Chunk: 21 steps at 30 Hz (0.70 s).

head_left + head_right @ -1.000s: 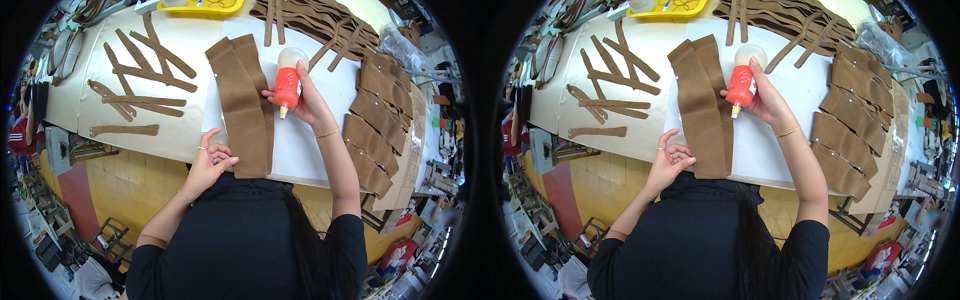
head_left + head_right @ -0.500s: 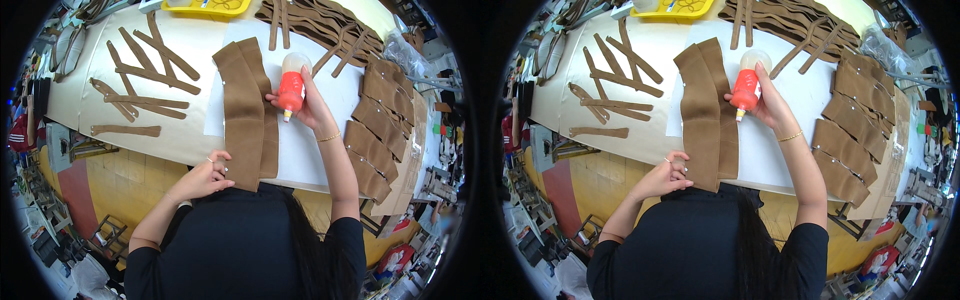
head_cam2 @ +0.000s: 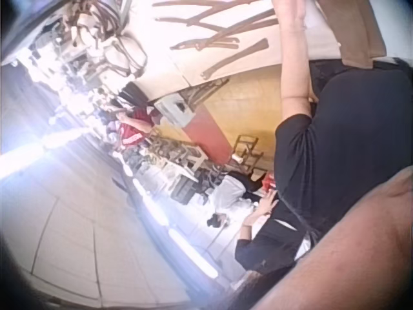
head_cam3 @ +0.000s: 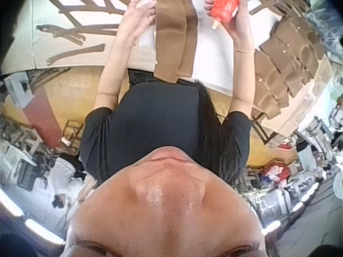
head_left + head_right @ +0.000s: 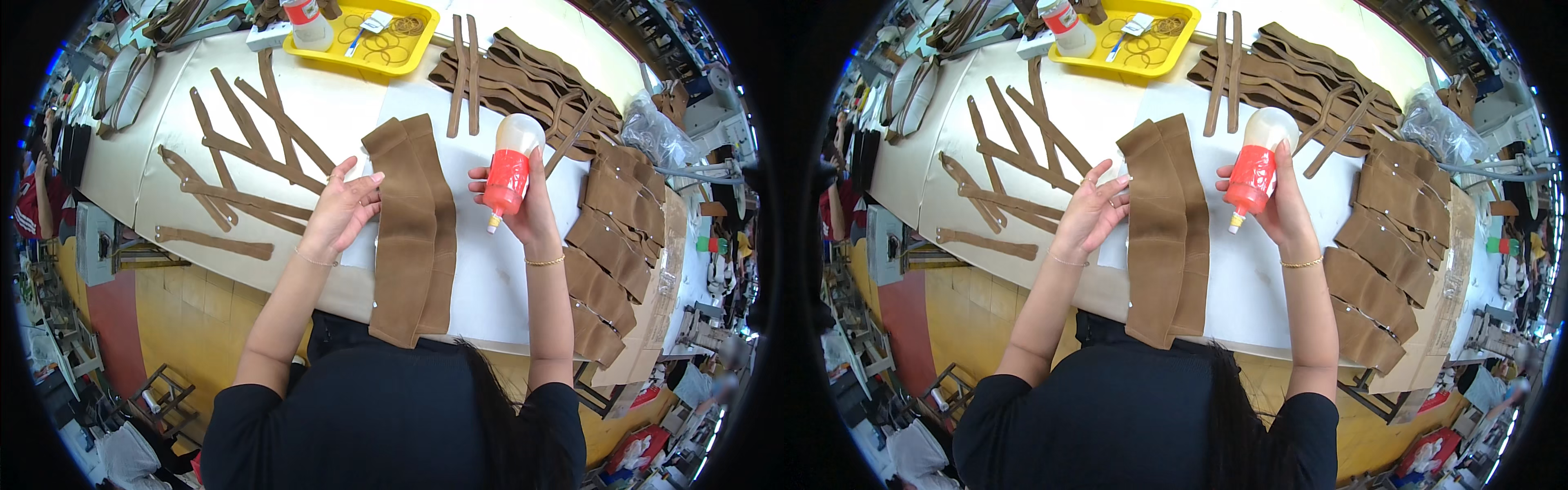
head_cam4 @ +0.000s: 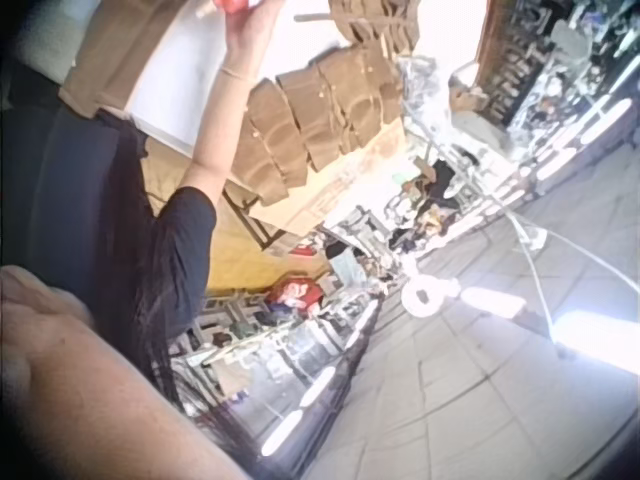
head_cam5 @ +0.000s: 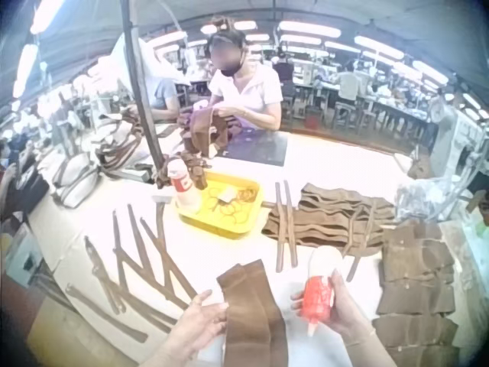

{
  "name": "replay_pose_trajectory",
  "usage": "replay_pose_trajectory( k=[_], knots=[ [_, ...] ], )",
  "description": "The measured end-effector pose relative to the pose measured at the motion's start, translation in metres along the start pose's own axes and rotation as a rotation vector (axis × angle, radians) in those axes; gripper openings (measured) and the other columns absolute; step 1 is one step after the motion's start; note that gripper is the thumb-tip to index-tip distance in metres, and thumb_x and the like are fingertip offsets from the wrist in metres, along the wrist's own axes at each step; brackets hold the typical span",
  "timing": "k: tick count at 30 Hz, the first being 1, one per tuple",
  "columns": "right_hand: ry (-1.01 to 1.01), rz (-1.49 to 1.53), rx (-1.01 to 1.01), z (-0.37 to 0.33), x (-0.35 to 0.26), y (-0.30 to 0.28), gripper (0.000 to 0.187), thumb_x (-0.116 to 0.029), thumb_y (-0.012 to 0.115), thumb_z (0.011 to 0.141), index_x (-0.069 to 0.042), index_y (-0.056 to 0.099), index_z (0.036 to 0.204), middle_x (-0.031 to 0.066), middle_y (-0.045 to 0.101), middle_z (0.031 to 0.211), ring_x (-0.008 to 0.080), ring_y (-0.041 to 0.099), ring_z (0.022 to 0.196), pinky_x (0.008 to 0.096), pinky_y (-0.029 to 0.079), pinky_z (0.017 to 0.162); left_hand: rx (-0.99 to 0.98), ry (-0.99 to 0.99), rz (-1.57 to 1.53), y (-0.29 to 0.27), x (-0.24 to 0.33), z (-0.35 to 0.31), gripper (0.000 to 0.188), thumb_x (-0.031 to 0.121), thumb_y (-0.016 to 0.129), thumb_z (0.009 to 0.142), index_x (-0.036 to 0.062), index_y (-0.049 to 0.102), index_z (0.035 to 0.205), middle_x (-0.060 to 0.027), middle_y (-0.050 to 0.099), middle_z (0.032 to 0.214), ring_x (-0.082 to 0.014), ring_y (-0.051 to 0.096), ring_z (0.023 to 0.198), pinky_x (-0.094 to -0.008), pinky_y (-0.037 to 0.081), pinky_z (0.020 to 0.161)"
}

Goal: The person applies glue from a red-capped bottle along the edges of brown leather pieces and narrow leather strips on a white worktable. The person handles each piece one at a time, applies glue, and places the pieces back on the table.

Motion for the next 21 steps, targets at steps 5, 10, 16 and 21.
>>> replay_pose_trajectory(
  k=[5,10,16,21],
  knots=[
    [0.026,0.221,-0.037,0.029,0.006,0.012,0.068,-0.065,0.032,0.089,-0.003,0.046,0.111,0.0175,0.062,0.094,0.0253,0.065,0.087,0.0357,0.056,0.072,0.022,-0.016,-0.231,0.009,-0.010,-0.004,0.043,0.015,0.060,0.089,0.0027,0.038,0.124,-0.0128,0.057,0.104,-0.0209,0.058,0.092,-0.0334,0.049,0.080],
    [-0.059,0.150,0.104,0.047,0.008,0.020,0.070,-0.067,0.042,0.085,-0.006,0.046,0.118,0.0086,0.059,0.099,0.0198,0.061,0.090,0.0363,0.053,0.078,-0.057,-0.157,-0.264,0.019,-0.005,0.012,0.034,0.019,0.060,0.090,0.0013,0.049,0.117,-0.0104,0.058,0.107,-0.0179,0.057,0.096,-0.0314,0.048,0.084],
    [-0.332,-0.144,-0.071,0.067,-0.028,0.022,0.075,-0.064,0.056,0.080,-0.002,0.046,0.121,0.0086,0.058,0.106,0.0185,0.058,0.098,0.0340,0.049,0.084,-0.111,-0.076,0.057,0.029,0.008,0.044,0.034,0.003,0.059,0.086,0.0003,0.047,0.118,-0.0084,0.061,0.105,-0.0164,0.060,0.097,-0.0321,0.050,0.085],
    [-0.531,-0.330,0.072,0.092,-0.045,0.023,0.064,-0.056,0.068,0.076,0.001,0.057,0.104,0.0036,0.059,0.087,0.0094,0.055,0.074,0.0249,0.046,0.063,-0.126,-0.123,0.011,0.024,0.012,0.047,0.035,0.001,0.059,0.083,0.0004,0.049,0.116,-0.0095,0.061,0.103,-0.0174,0.062,0.092,-0.0320,0.052,0.081]
  ],
)
Point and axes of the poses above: each hand's wrist, its own z-axis towards the middle knuckle, its own y-axis out of the palm, x = y × z, the point moved 3 cm from there along z, towards the middle knuckle
